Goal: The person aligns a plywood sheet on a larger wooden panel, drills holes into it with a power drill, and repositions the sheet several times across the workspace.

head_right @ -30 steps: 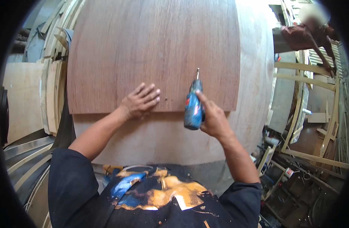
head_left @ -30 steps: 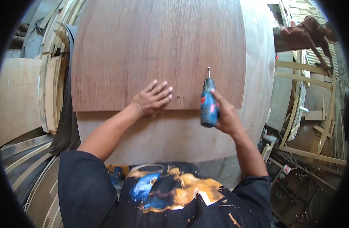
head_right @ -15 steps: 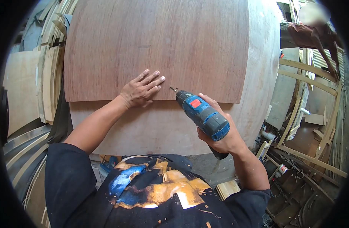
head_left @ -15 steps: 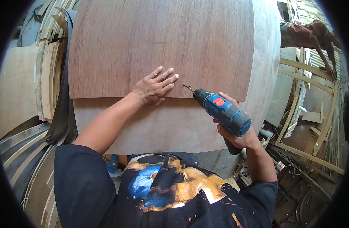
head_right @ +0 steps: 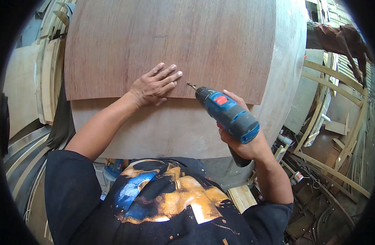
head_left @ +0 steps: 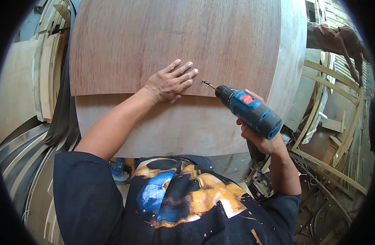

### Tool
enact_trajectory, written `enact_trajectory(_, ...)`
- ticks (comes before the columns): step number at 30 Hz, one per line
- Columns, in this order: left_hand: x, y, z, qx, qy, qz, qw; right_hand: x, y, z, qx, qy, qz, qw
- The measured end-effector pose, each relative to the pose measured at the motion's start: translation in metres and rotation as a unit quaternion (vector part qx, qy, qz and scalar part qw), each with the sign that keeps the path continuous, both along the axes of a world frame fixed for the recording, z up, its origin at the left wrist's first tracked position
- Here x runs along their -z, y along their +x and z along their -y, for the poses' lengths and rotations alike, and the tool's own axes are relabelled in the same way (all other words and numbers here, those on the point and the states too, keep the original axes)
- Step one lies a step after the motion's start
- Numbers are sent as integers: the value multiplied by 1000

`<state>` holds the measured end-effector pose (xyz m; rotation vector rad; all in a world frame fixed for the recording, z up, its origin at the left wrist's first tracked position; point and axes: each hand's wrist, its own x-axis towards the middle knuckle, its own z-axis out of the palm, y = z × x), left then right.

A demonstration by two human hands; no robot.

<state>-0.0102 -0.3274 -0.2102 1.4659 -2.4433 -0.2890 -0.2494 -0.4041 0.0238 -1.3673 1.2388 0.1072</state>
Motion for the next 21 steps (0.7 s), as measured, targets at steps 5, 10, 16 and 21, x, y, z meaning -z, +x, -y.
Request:
enact_trajectory(5,-2,2,1,4,-6,-10,1000,-4,18,7,-236,-69,-74,967)
enact_trajectory(10,4,1,-1,-6,-18,-40,999,-6,38,8,-220,-41,-139,965)
enact_trajectory(16,7,-1,-1,-13,-15,-30,999,-2,41,17,-262,-60,-88,959)
enact_trajectory(21,10,-3,-1,-23,-21,-26,999,-3,48,18,-250,-38,-108,961)
